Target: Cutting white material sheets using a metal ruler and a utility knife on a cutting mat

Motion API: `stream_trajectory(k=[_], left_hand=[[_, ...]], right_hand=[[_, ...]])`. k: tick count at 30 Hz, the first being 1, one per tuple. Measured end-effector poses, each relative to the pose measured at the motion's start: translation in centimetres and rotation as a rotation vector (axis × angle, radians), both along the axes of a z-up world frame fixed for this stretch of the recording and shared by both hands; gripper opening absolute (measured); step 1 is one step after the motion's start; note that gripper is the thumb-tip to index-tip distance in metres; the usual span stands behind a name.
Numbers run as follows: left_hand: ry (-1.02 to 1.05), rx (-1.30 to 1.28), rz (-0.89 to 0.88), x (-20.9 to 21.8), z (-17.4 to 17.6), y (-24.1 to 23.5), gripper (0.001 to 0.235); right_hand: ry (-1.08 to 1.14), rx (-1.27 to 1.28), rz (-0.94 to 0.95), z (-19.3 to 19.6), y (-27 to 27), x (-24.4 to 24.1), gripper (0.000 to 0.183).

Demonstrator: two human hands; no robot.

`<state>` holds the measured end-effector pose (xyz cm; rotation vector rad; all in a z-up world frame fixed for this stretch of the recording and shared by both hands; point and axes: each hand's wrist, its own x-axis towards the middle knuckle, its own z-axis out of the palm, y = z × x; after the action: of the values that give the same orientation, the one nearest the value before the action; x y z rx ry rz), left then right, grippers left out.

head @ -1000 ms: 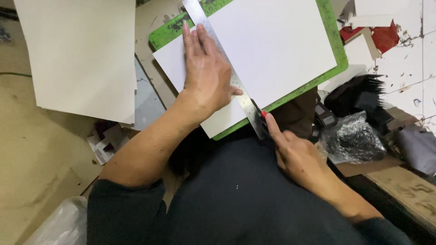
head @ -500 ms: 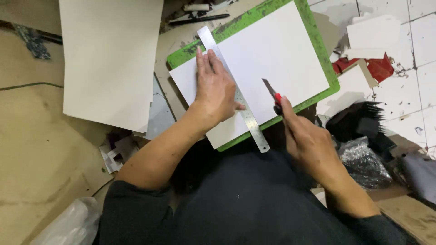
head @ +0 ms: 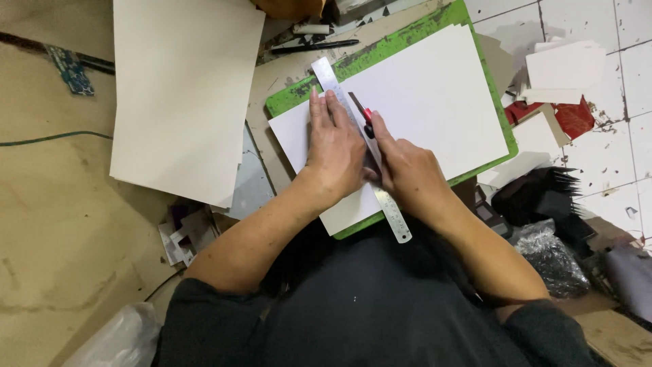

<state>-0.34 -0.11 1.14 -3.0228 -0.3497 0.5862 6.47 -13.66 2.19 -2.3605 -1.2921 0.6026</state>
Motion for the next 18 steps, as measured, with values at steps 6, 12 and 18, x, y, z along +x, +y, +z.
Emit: stream_trajectory(k=[6,12,18], left_hand=[[-0.035,-0.03,0.005,0.0,-0.6,0.0,0.125],[-0.022,-0.007,-0.019,-0.1,-1.0,0.1,0.123],[0.001,0.256,-0.106,-0.4,-2.7,0.2,0.13]], right_hand=[[-0.013,-0.068,0.045,-2.2,2.8,1.1,0.088],[-0.048,-0.163,0.144,-1.1,3.2,1.6,0.1],[0.033,-0.081,0.121,0.5,-2.4,-1.4,0.062]])
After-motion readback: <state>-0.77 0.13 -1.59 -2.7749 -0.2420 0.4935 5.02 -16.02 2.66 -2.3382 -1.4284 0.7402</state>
